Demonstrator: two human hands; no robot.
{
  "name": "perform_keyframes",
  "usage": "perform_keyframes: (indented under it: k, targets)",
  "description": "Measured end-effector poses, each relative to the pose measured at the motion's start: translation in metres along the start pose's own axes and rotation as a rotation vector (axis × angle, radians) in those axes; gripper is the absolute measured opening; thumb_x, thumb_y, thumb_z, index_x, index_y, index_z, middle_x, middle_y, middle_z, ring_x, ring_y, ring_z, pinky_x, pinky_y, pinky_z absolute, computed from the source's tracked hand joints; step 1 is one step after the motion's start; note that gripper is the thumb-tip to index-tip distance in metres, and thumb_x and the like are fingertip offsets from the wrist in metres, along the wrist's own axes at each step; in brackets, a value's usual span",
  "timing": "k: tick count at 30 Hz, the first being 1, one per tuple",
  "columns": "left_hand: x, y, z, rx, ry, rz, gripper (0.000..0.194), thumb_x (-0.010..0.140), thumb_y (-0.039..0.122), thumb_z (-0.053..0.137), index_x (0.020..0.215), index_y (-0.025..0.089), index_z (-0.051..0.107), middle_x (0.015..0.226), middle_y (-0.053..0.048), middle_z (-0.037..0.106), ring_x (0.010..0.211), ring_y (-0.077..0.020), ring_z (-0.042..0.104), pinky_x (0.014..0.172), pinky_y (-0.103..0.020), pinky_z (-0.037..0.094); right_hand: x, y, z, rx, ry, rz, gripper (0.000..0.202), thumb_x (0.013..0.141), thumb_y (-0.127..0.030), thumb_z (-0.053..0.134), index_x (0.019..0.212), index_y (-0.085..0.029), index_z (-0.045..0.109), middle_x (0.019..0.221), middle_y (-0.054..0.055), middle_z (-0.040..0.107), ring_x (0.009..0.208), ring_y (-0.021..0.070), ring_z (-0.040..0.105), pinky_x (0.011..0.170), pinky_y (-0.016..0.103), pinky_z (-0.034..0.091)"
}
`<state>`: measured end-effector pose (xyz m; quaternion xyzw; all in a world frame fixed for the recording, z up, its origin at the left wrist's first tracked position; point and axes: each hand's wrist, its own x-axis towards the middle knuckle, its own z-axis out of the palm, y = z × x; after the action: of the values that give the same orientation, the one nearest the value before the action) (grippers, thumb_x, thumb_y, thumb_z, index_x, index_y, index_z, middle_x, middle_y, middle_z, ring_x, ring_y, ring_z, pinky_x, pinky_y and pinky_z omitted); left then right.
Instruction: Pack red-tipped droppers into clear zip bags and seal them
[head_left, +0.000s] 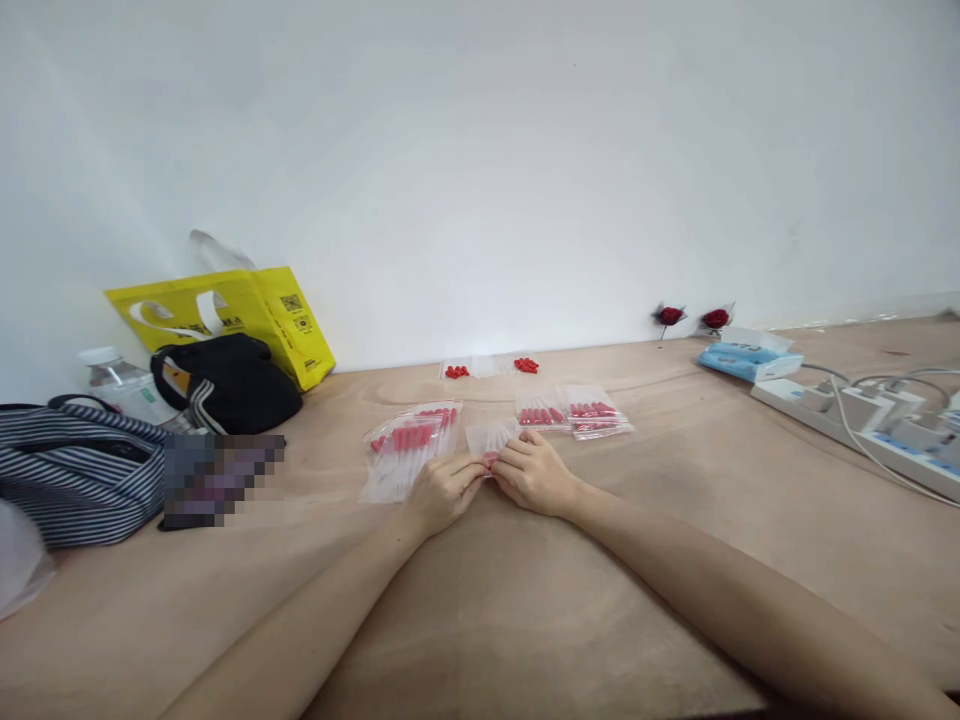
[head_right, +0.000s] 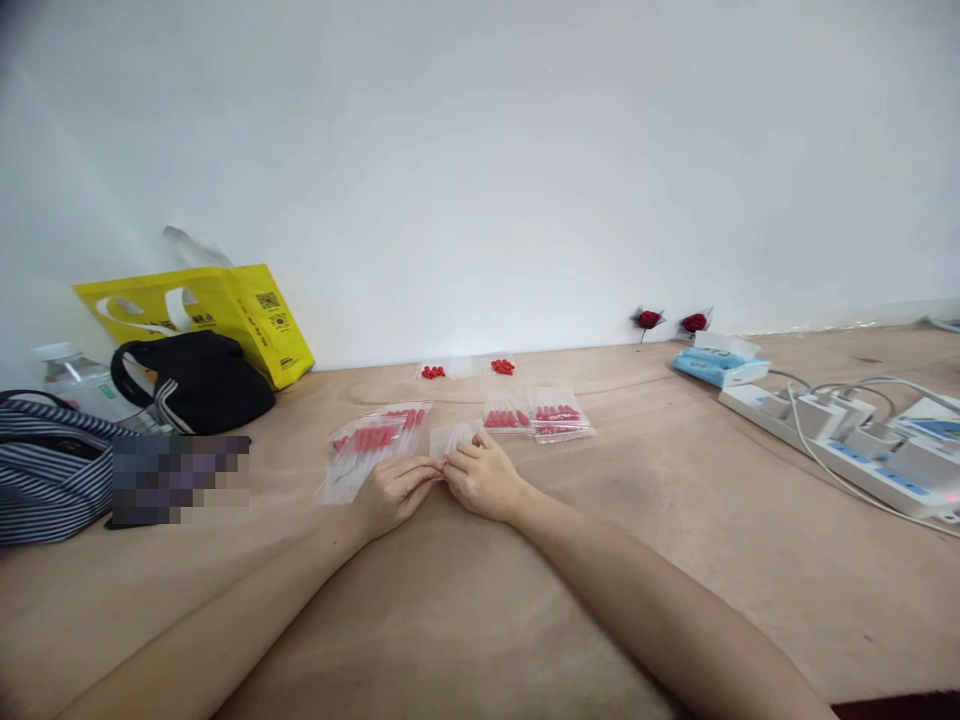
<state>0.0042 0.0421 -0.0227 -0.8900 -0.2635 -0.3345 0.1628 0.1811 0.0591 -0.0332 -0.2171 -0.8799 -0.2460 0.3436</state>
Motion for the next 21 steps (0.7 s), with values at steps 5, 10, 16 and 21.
perform_keyframes:
  k: [5, 10, 16, 21]
  targets:
    - [-0.002, -0.001, -0.001, -0.038, 0.034, -0.021, 0.016, 0.082, 0.016, 0.044, 0.082, 0.017, 0.06, 0.082, -0.003, 0.066, 0.074, -0.0127, 0.063, 0.066, -0.024, 0.052, -0.004, 0.004, -0.005, 0.022, 0.01, 0.023, 0.02, 0.084, -0.018, 0.04, 0.075, -0.017, 0.058, 0.066, 0.002, 0.055, 0.066, 0.0121, 0.043, 0.064, 0.029, 0.025]
    - [-0.005, -0.004, -0.003, -0.067, 0.065, -0.079, 0.014, 0.082, 0.017, 0.047, 0.082, 0.016, 0.061, 0.084, -0.004, 0.066, 0.077, -0.0125, 0.062, 0.07, -0.024, 0.052, -0.013, 0.011, -0.008, 0.027, 0.034, 0.071, 0.019, 0.083, -0.02, 0.043, 0.073, -0.018, 0.058, 0.066, 0.001, 0.056, 0.068, 0.0124, 0.043, 0.063, 0.028, 0.026]
    - [-0.005, -0.006, 0.001, -0.037, 0.076, -0.04, 0.014, 0.081, 0.016, 0.049, 0.086, 0.018, 0.062, 0.084, -0.003, 0.067, 0.078, -0.0127, 0.062, 0.07, -0.025, 0.052, -0.013, 0.011, -0.006, 0.017, 0.023, 0.085, 0.023, 0.084, -0.019, 0.04, 0.069, -0.016, 0.057, 0.064, 0.002, 0.053, 0.067, 0.0125, 0.042, 0.063, 0.028, 0.026]
    - [-0.005, -0.008, 0.0, -0.049, 0.093, -0.005, 0.013, 0.079, 0.013, 0.051, 0.084, 0.018, 0.062, 0.082, -0.003, 0.067, 0.075, -0.0133, 0.062, 0.066, -0.026, 0.051, -0.012, 0.011, -0.008, 0.037, 0.027, 0.085, 0.022, 0.085, -0.02, 0.04, 0.072, -0.016, 0.057, 0.066, 0.002, 0.055, 0.068, 0.0123, 0.044, 0.065, 0.028, 0.026]
